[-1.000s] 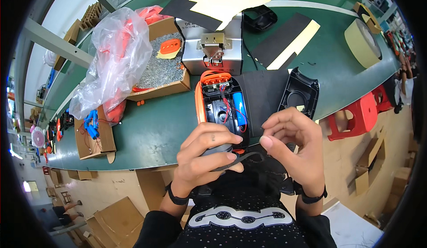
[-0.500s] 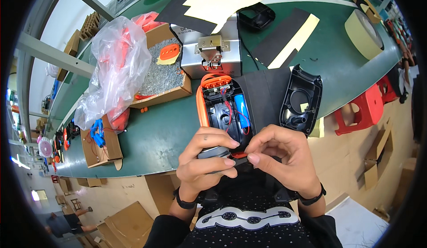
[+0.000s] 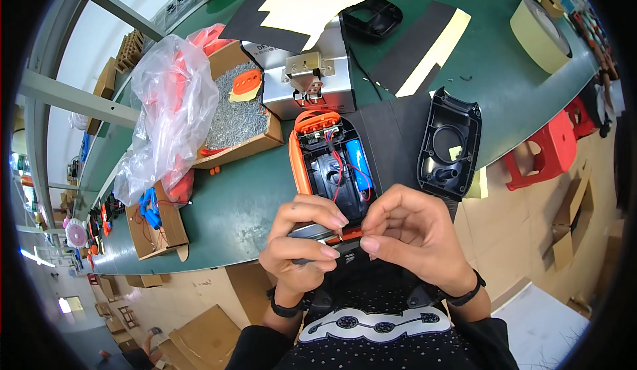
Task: The person retrieves a black plastic casing from a cardboard box and walks to a workbench. They place the casing on the table and proceed to assemble an electronic device by inserting a battery pack, a circular speaker component, and an orange plastic strap into the casing. The person repeatedly opens and closes the casing to check the fit of the internal components.
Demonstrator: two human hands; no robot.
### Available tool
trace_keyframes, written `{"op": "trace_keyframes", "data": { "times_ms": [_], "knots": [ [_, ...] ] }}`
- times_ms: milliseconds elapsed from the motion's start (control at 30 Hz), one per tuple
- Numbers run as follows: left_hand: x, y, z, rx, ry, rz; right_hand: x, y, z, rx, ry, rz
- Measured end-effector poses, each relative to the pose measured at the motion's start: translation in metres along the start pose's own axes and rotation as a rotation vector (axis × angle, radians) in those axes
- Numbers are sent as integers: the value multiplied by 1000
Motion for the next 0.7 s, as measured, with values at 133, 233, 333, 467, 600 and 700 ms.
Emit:
{"op": "trace_keyframes", "data": {
  "times_ms": [133, 233, 333, 467, 600, 700],
  "knots": [
    [2, 2, 2, 20, 41, 23, -3, 1, -5, 21, 81, 19],
    [1, 4, 2, 8, 62, 71, -4, 0, -7, 4, 84, 61],
    [-2, 4, 0, -32, 80, 144, -9, -1, -8, 1, 60, 71],
    [-2, 5, -3, -85, 148, 217, -19, -4, -15, 5, -15, 52],
    [-1, 5, -2, -139, 278, 257, -19, -7, -21, -2, -30, 65],
    [-3, 5, 0, -141, 368, 265, -18, -7, -25, -7, -22, 63]
  ]
}}
Point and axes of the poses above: each hand's wrist, its own y-axis away from the middle knuckle, its own z-axis out of the back of the hand, x = y × z, the point moved 1 cm from there along -y, towards the middle knuckle, and after that the axes turned 10 degrees about z, right-handed, at the moved point
